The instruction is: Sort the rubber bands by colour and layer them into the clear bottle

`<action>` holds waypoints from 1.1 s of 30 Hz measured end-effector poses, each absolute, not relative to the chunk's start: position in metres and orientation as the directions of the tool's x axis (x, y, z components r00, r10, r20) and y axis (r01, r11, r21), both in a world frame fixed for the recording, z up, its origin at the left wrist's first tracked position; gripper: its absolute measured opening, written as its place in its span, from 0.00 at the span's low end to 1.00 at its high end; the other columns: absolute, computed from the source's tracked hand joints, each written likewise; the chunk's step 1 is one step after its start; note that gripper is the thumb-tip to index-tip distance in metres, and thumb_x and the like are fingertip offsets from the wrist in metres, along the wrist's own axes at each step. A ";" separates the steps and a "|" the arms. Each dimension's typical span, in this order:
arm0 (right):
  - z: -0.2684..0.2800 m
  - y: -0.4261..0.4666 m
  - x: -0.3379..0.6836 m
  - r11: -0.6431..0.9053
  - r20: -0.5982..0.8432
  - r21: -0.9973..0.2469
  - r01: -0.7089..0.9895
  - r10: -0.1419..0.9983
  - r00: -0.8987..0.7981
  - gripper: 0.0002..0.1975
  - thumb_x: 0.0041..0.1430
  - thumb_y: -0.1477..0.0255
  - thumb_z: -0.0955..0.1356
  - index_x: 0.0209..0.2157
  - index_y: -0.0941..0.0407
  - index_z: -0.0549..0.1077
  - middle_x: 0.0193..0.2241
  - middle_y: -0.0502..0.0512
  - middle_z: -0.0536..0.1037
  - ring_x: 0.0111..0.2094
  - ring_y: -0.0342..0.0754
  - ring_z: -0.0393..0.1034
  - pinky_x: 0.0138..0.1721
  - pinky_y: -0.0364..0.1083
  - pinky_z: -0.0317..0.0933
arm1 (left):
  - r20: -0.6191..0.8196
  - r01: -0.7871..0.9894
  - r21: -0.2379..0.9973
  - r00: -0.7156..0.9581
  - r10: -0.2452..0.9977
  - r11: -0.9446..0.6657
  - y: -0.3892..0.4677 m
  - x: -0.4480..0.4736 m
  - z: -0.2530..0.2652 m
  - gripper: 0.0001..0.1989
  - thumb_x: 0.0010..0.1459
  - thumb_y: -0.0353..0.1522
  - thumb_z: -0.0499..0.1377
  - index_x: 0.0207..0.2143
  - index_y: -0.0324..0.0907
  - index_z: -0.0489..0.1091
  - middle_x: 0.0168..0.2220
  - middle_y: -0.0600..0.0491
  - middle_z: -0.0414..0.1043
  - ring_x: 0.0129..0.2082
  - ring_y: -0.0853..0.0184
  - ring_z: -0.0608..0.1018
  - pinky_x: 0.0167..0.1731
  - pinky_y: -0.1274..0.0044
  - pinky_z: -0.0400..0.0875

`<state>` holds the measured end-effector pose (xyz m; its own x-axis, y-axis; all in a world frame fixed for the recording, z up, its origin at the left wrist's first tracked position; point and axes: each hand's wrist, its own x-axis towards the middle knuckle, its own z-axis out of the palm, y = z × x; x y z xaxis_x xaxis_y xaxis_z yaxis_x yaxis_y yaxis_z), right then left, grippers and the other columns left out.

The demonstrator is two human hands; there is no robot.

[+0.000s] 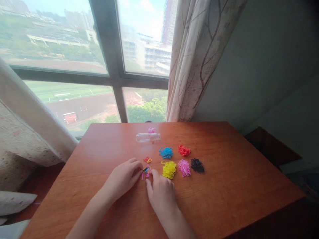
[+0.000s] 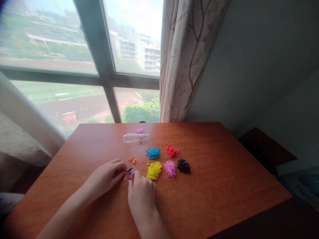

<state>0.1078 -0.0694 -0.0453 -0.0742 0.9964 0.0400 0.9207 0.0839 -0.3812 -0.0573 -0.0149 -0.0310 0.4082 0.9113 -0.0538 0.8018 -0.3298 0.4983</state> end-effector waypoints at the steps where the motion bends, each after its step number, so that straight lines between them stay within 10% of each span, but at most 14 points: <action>1: -0.045 -0.069 0.107 0.084 0.045 -0.376 0.923 0.996 -0.072 0.06 0.62 0.74 0.68 0.41 0.53 0.72 0.30 0.55 0.81 0.30 0.52 0.76 0.26 0.43 0.54 | -0.054 0.800 0.501 0.410 0.911 -0.330 -0.015 -0.057 -0.031 0.10 0.62 0.31 0.50 0.30 0.43 0.69 0.34 0.52 0.69 0.31 0.67 0.74 0.32 0.79 0.63; 21: -0.054 -0.066 0.104 0.082 0.114 -0.374 0.924 0.993 -0.042 0.05 0.65 0.75 0.65 0.34 0.54 0.72 0.27 0.53 0.80 0.28 0.49 0.75 0.25 0.42 0.51 | -0.056 0.807 0.485 0.414 0.908 -0.338 -0.017 -0.058 -0.028 0.09 0.62 0.30 0.51 0.31 0.43 0.70 0.34 0.53 0.69 0.31 0.67 0.74 0.31 0.79 0.63; 33: -0.057 -0.073 0.119 0.163 0.242 -0.622 0.766 0.970 -0.009 0.08 0.64 0.74 0.63 0.33 0.53 0.74 0.23 0.48 0.77 0.22 0.43 0.70 0.26 0.41 0.51 | 0.017 0.766 0.533 0.416 0.909 -0.360 -0.019 -0.055 -0.018 0.10 0.59 0.28 0.53 0.38 0.46 0.73 0.38 0.53 0.72 0.31 0.68 0.75 0.31 0.80 0.64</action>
